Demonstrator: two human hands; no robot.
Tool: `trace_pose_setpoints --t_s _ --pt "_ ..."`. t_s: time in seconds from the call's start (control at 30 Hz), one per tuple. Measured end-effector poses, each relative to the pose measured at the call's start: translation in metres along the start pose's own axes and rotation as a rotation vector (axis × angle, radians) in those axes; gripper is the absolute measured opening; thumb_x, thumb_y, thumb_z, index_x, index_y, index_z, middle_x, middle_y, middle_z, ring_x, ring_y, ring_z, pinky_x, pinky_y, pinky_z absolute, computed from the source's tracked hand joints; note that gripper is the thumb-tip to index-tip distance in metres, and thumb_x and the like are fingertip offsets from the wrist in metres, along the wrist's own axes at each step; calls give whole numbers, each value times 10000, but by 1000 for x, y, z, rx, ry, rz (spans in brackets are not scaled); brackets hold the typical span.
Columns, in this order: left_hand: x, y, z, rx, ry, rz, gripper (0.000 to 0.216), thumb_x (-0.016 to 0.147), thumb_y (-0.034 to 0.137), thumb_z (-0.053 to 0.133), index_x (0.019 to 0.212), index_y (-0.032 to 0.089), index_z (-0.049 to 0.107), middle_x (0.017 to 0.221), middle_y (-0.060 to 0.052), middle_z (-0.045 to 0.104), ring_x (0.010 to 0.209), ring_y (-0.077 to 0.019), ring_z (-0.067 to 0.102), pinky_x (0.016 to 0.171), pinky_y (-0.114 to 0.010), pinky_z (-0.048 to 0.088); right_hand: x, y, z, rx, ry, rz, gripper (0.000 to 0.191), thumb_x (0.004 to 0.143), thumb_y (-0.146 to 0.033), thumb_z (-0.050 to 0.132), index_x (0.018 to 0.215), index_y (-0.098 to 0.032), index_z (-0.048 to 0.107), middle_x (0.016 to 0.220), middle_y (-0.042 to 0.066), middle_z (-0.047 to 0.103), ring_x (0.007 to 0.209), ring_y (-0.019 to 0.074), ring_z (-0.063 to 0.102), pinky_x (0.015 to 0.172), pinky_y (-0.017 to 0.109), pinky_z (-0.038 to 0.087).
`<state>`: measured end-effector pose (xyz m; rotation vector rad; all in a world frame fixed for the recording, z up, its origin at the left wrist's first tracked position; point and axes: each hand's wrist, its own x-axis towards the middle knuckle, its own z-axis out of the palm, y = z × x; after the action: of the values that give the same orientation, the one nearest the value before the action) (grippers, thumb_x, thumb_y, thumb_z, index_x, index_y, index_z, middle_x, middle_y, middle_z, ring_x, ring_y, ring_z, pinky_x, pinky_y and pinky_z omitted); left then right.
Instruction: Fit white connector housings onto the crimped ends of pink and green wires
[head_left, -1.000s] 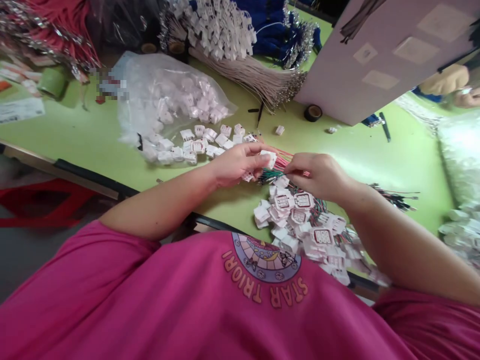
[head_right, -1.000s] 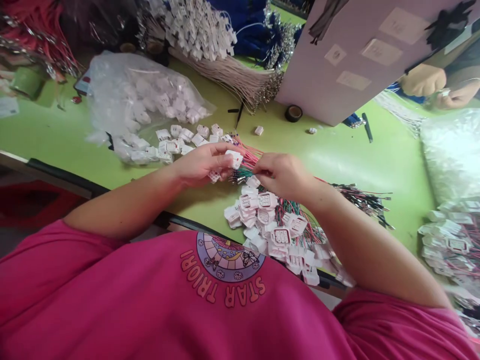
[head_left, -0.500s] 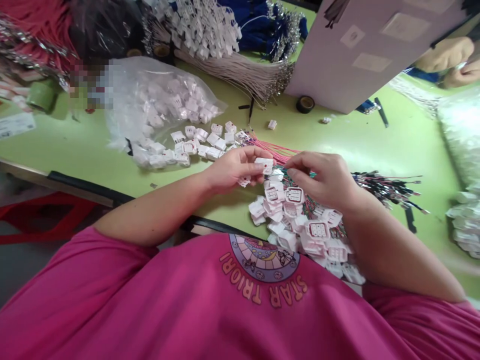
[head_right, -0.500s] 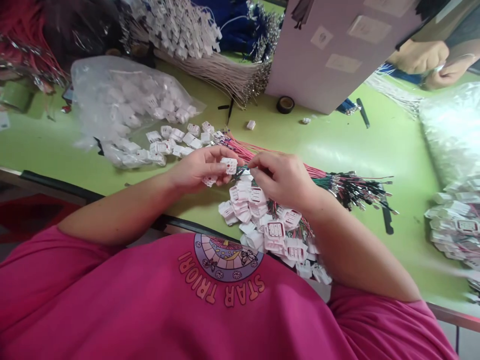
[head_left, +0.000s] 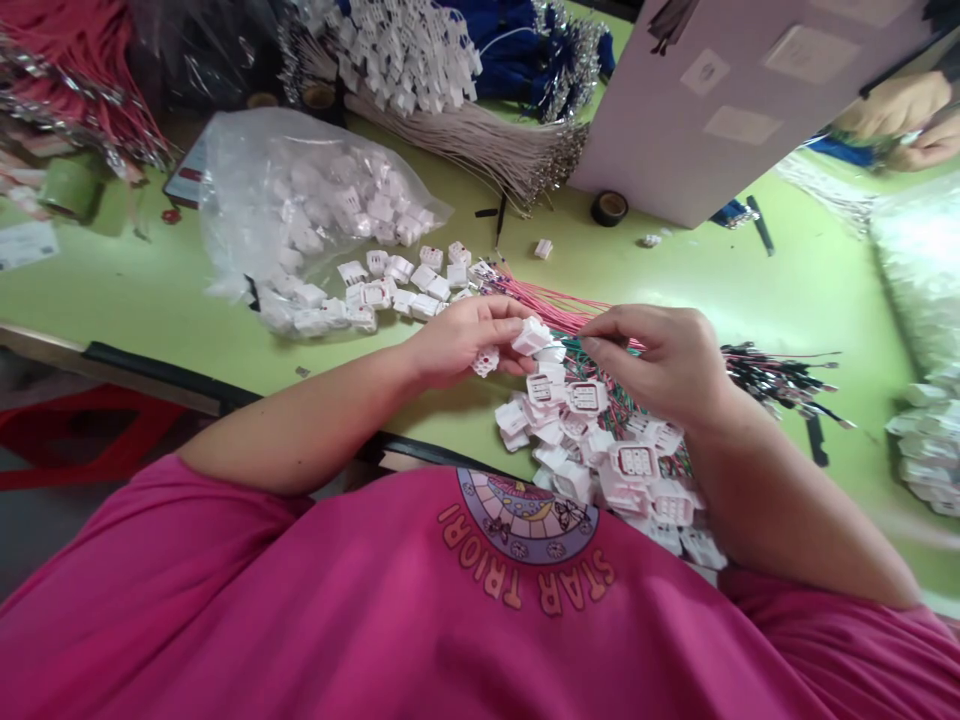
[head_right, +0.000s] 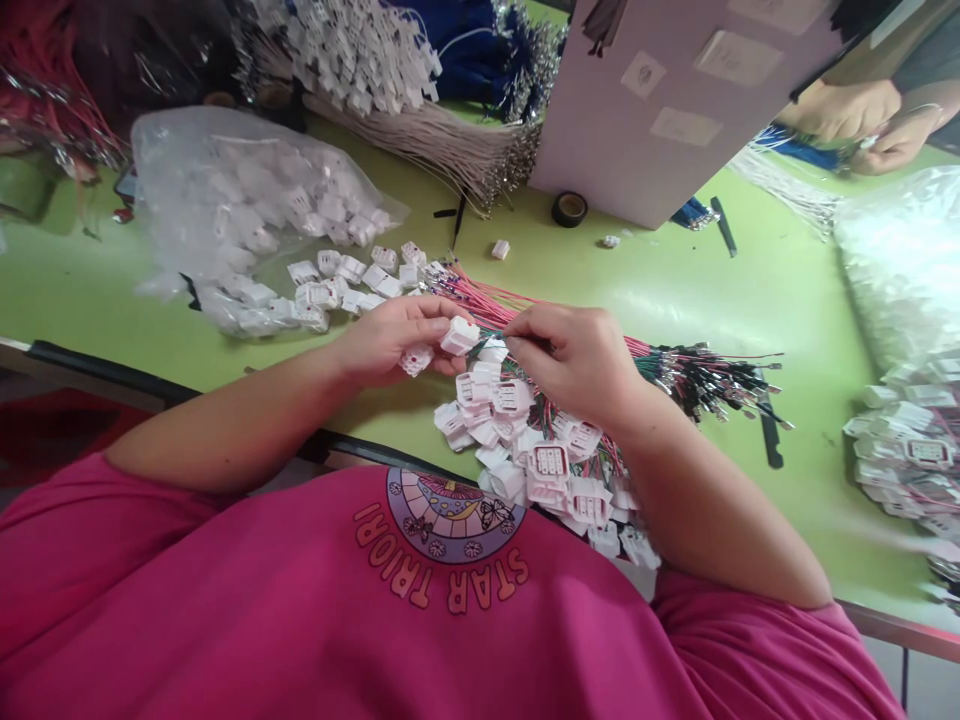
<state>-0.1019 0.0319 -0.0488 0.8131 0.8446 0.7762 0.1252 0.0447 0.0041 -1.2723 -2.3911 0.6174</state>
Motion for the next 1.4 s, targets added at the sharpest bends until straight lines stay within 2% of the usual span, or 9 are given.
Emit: trace_pose_setpoints --t_s 0.23,0.57,0.73,0.83,1.0,1.13,1.23,1.3,1.4 --pt "-1 -8 2 72 -85 28 300 864 293 693 1106 117 663 779 -26 704 610 -91 646 554 -209 523 -3 -2 8 117 59 -29 189 865 -290 569 746 -257 712 705 23 700 659 171 625 667 347 520" --pt "2 -14 0 78 -17 76 452 776 466 783 1065 140 662 781 -35 728 570 -95 646 548 -215 504 -2 4 12 40 72 -179 198 855 -186 540 702 -232 658 633 16 650 606 149 591 616 332 507" --pt "-1 -10 -1 167 -8 33 531 732 405 828 1164 148 657 748 -45 732 548 -84 609 462 -175 387 -3 3 9 -27 26 -113 241 870 -176 505 689 -248 647 683 31 676 656 167 607 674 357 526" --pt "-2 -9 0 184 1 36 523 739 375 819 1184 149 665 742 -40 728 541 -78 602 467 -178 393 -2 4 9 -11 39 -139 235 865 -171 508 697 -239 656 676 28 675 643 158 603 649 336 509" --pt "-4 -9 10 245 58 48 424 733 275 817 1119 134 712 589 32 627 450 -42 506 432 -170 365 0 5 18 -7 14 -202 234 864 -185 508 754 -202 713 695 28 704 644 137 618 627 294 477" --pt "-6 -7 17 260 97 60 343 727 201 806 1055 125 738 513 65 560 411 -24 426 417 -167 338 1 3 21 -56 -45 -169 261 868 -223 502 757 -184 735 714 41 731 661 139 631 632 289 462" --pt "-6 -6 17 246 112 58 324 715 184 808 1027 121 744 570 42 612 455 -32 474 452 -169 379 12 15 10 18 -162 -110 240 859 -297 561 769 -195 759 715 32 744 671 147 649 634 286 476" --pt "-6 -5 15 250 125 58 332 724 196 803 1043 128 740 648 10 668 517 -55 546 480 -176 408 30 33 1 116 -270 -59 218 837 -360 623 873 -223 789 794 24 773 702 157 672 670 294 513" --pt "-5 -3 10 290 139 74 351 742 230 795 1071 128 727 718 -24 708 578 -83 600 512 -191 436 63 63 0 -12 -216 66 290 853 -355 605 1025 -215 791 974 72 790 827 212 700 765 352 539"
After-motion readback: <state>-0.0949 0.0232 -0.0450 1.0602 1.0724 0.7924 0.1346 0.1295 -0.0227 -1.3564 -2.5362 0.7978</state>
